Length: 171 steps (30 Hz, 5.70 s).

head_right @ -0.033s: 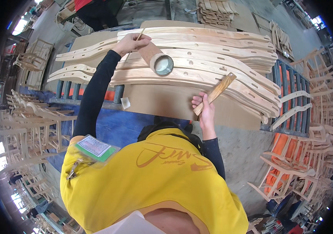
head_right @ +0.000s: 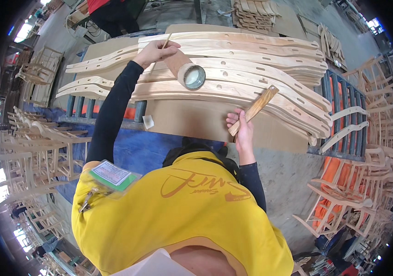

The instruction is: The person applies a liquid finish to curved wooden chair parts using a brush and a small container. They dip the brush into the container and coat the surfaces of the stacked wood pieces, then sit on the floor to wipe the brush clean before resuming application.

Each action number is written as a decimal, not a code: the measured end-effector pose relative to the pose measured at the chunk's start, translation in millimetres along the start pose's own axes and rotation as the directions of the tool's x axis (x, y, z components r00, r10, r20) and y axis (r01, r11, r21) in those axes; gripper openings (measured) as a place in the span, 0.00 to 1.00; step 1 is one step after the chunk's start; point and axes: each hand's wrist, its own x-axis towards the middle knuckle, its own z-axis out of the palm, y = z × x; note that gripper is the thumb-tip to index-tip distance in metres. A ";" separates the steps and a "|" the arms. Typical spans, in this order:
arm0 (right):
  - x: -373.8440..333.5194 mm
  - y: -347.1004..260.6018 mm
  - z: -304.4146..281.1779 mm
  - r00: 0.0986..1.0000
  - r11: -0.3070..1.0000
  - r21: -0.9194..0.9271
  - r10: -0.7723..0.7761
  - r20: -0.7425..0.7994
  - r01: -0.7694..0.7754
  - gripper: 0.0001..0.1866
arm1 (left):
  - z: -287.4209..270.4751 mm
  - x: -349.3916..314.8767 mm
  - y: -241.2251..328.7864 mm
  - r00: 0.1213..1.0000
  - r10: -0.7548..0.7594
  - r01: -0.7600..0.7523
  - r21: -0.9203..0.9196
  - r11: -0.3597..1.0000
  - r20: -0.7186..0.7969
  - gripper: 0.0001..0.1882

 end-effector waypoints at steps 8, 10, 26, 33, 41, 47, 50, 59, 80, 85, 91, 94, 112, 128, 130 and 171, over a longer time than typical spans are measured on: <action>11.4 -3.1 2.4 1.000 1.000 0.005 -0.017 0.016 0.017 0.21 | 50.3 -0.8 -4.6 0.996 0.076 -0.084 -0.221 0.972 -0.047 0.20; 8.5 -5.5 3.0 1.000 1.000 0.017 -0.012 0.022 0.011 0.21 | 57.1 -0.2 -2.9 0.994 0.077 -0.094 -0.250 0.964 -0.075 0.20; -75.5 -206.9 92.6 0.386 -0.116 -0.534 -0.565 0.729 0.837 0.20 | -33.5 -53.3 115.8 0.800 0.362 -0.589 -0.513 0.624 -0.479 0.23; -64.8 -244.3 167.4 -0.132 -0.792 -0.229 -0.361 0.923 0.566 0.25 | -34.3 -75.0 160.0 0.754 0.378 -0.611 -0.362 0.704 -0.537 0.26; -88.1 -244.8 193.1 0.069 -0.819 -0.296 -0.302 0.951 0.492 0.29 | -45.1 -92.7 180.6 0.667 0.382 -0.678 -0.307 0.668 -0.640 0.24; -95.7 -263.2 197.0 0.213 -0.711 -0.320 -0.239 0.948 0.627 0.27 | -42.7 -90.3 199.0 0.628 0.379 -0.715 -0.312 0.626 -0.680 0.22; -95.7 -270.3 196.3 0.241 -0.696 -0.333 -0.231 0.943 0.636 0.27 | -40.2 -81.5 201.1 0.601 0.378 -0.738 -0.307 0.600 -0.705 0.22; -91.5 -266.0 206.9 0.041 -0.787 -0.381 -0.415 0.909 0.485 0.27 | -41.0 -62.0 217.3 0.597 0.435 -0.775 -0.344 0.530 -0.674 0.18; -105.3 -288.6 200.0 0.052 -0.827 -0.343 -0.358 0.932 0.445 0.22 | -58.0 -61.0 234.6 0.679 0.480 -0.727 -0.421 0.542 -0.555 0.20; -103.7 -261.5 216.6 -0.074 -0.834 -0.424 -0.476 0.876 0.353 0.20 | -48.7 -61.6 247.9 0.673 0.495 -0.722 -0.342 0.602 -0.550 0.21; -108.4 -248.1 223.4 -0.286 -0.833 -0.280 -0.449 0.847 0.477 0.13 | -48.9 -66.9 252.7 0.690 0.473 -0.710 -0.385 0.589 -0.548 0.22; -112.1 -249.0 218.2 -0.283 -0.839 -0.213 -0.391 0.876 0.501 0.12 | -54.1 -67.3 250.8 0.692 0.483 -0.701 -0.339 0.627 -0.537 0.23; -100.2 -286.2 192.1 -0.103 -0.873 -0.334 -0.392 0.914 0.356 0.25 | -41.3 -68.2 259.9 0.661 0.513 -0.731 -0.314 0.606 -0.547 0.20; -103.6 -276.6 176.6 -0.040 -0.855 -0.267 -0.317 0.948 0.444 0.26 | -50.7 -74.5 267.6 0.643 0.505 -0.739 -0.292 0.607 -0.576 0.20; -102.9 -280.5 175.0 -0.036 -0.854 -0.259 -0.307 0.951 0.450 0.25 | -52.2 -71.8 268.6 0.616 0.526 -0.762 -0.275 0.586 -0.586 0.20; -92.4 -291.1 187.6 -0.180 -0.807 -0.388 -0.505 0.845 0.445 0.21 | -30.7 -78.3 290.3 0.475 0.628 -0.818 -0.045 0.574 -0.617 0.19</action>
